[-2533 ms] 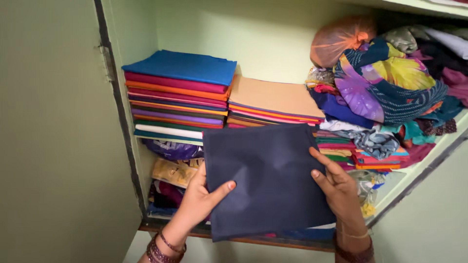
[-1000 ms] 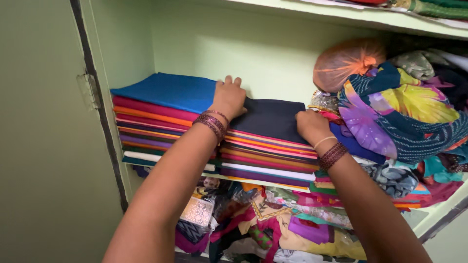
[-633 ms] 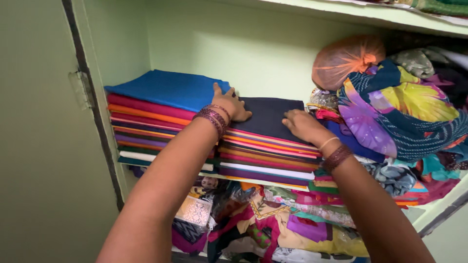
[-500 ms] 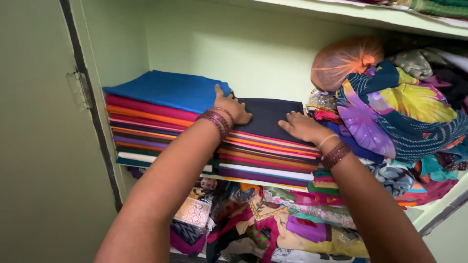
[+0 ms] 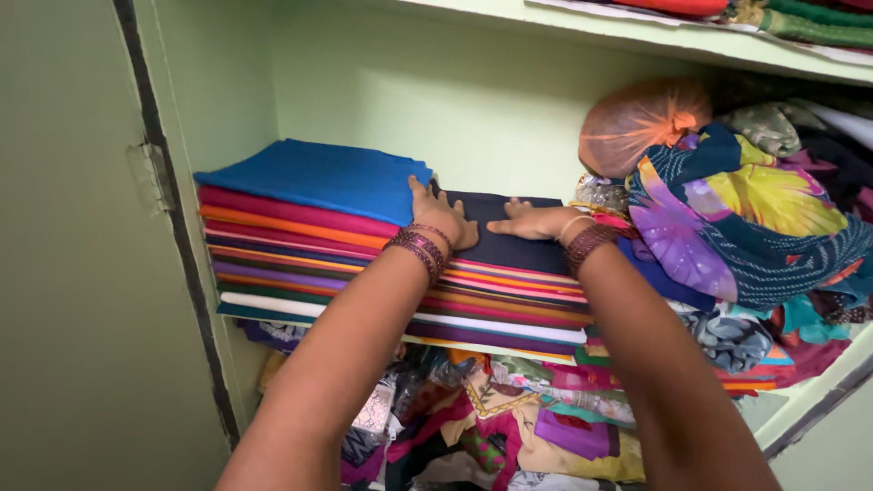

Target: The person repeatedly picks up folded fabric pieces from a table by hand, carries them to a cupboard, and stacks them onto the shelves.

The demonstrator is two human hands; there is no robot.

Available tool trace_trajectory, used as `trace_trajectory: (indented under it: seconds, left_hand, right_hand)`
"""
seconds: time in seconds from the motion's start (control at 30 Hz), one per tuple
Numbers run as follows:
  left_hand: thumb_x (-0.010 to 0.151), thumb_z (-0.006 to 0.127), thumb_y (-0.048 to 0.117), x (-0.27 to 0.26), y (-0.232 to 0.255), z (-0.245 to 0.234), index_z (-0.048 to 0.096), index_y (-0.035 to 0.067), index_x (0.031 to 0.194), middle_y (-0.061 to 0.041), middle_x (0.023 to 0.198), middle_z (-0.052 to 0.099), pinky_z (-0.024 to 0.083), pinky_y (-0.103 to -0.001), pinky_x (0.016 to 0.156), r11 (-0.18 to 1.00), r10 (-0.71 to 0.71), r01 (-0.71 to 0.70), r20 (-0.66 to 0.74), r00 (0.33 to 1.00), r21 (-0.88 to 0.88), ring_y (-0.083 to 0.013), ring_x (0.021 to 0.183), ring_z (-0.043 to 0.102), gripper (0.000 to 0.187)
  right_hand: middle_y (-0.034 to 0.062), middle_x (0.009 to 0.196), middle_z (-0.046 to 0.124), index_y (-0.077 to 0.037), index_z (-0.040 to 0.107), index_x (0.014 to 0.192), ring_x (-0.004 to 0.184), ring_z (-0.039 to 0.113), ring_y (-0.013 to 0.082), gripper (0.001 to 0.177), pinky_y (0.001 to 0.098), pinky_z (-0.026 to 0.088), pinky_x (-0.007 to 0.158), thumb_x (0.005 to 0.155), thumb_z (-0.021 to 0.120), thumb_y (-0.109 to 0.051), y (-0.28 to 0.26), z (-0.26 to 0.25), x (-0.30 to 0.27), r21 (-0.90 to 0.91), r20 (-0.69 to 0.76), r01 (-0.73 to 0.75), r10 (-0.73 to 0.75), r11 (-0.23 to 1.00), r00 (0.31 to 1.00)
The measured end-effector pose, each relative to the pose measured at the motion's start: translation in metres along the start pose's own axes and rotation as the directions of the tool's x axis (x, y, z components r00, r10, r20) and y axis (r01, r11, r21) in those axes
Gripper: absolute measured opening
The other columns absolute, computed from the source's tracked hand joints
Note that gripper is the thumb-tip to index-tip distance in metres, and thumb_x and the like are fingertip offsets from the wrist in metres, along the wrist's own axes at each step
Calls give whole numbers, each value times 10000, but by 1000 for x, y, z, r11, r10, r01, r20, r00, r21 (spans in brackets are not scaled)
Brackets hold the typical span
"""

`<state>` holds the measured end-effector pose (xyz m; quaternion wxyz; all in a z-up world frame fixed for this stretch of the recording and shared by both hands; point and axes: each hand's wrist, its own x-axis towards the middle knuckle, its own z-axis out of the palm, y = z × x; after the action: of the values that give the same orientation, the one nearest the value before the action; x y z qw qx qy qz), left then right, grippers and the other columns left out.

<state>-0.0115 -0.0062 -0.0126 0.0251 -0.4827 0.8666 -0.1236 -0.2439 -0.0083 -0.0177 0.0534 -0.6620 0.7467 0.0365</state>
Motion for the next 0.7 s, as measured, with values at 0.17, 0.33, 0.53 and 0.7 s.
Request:
trace_trajectory:
  seconds: [0.17,0.33,0.53,0.7]
  left_hand:
    - [1038,222,579,-3,0,-1,173,271,1655,-94,1719,135,-37,-665,1206,1000,3,-3,20,1000,5,-385,1586,65,692]
    - [1035,228,588,-6,-2,-4,181,271,1655,-103,1718,147,-46,-667,1206,1000,11,-10,25,1000,-13,-383,1583,72,698]
    - [1020,247,619,-10,-7,-8,222,290,1645,-91,1705,204,-48,-651,1217,998,32,-30,34,999,-59,-363,1590,84,707]
    - [1032,249,586,-4,-3,-4,304,259,1619,-106,1654,322,-32,-640,1219,997,25,-26,-17,1000,-72,-373,1557,202,674]
  right_hand:
    - [207,1689,147,-5,218,1596,1578,122,350,1154,462,151,1267,835,399,-854,26,-6,-24,3,-20,-132,132,991,991]
    - [309,1570,438,83,414,1531,1472,428,416,1166,478,354,1212,841,461,-855,6,-6,-42,88,-17,-267,270,959,963]
    - [284,1413,606,69,681,1289,1342,563,424,1027,474,406,1162,896,357,-822,-9,-3,-66,-86,-16,-288,287,954,958]
    - [299,1306,659,73,694,1237,1222,637,435,867,475,485,1073,975,396,-698,-19,6,-99,-109,-171,-186,166,976,971]
